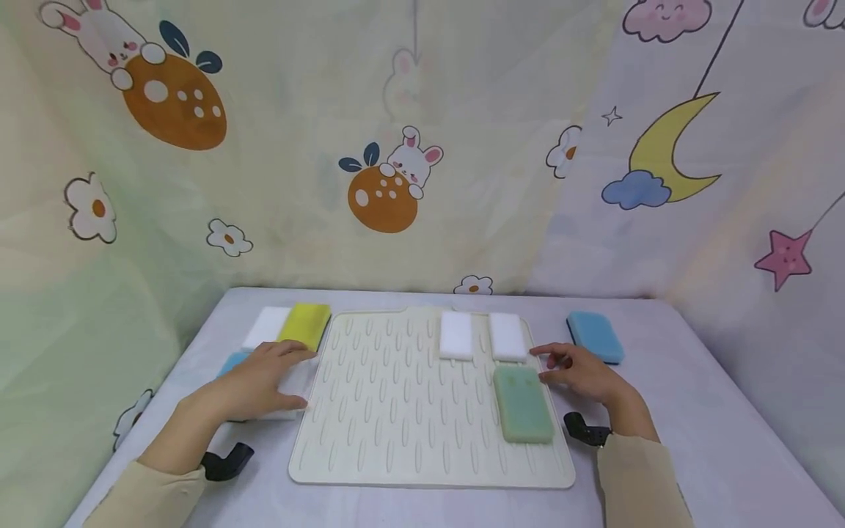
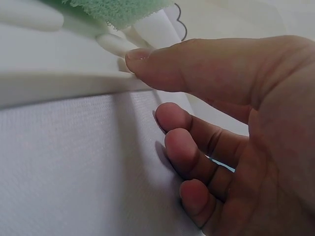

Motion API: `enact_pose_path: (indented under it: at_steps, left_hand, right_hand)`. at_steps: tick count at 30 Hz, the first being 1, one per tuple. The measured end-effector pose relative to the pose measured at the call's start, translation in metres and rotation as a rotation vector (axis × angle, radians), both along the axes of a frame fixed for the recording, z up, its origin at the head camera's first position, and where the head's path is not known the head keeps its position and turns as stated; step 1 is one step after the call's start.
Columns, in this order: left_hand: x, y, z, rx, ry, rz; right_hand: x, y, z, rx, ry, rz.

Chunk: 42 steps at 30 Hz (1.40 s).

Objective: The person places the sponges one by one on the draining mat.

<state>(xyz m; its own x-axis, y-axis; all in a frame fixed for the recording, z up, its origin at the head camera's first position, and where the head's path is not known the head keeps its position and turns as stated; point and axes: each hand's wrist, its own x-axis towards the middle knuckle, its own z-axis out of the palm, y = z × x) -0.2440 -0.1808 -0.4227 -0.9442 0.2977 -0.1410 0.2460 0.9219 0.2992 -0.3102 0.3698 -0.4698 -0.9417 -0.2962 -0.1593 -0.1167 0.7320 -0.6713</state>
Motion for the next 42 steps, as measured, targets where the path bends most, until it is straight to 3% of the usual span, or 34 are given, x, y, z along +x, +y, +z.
enact_pose_path:
  at_steps: [5, 15, 27, 35, 42]
  left_hand:
    - [-0.002, -0.002, 0.007, -0.052, -0.042, 0.007]
    - [-0.004, -0.001, 0.005, -0.107, -0.101, 0.039]
    - [-0.004, 0.001, 0.009, -0.113, -0.089, 0.025]
    - [0.000, 0.010, 0.021, -0.167, -0.014, -0.042]
    - [0.002, 0.046, 0.031, -0.148, 0.050, -0.166]
  right_hand:
    - [-0.001, 0.001, -0.001, 0.006, 0.008, -0.002]
    - [0.002, -0.002, -0.004, -0.037, -0.022, -0.011]
    - [0.000, -0.001, -0.003, -0.012, -0.001, -0.013]
    - [0.002, -0.002, -0.003, -0.023, -0.006, -0.006]
    - [0.000, 0.000, -0.003, -0.020, -0.002, 0.004]
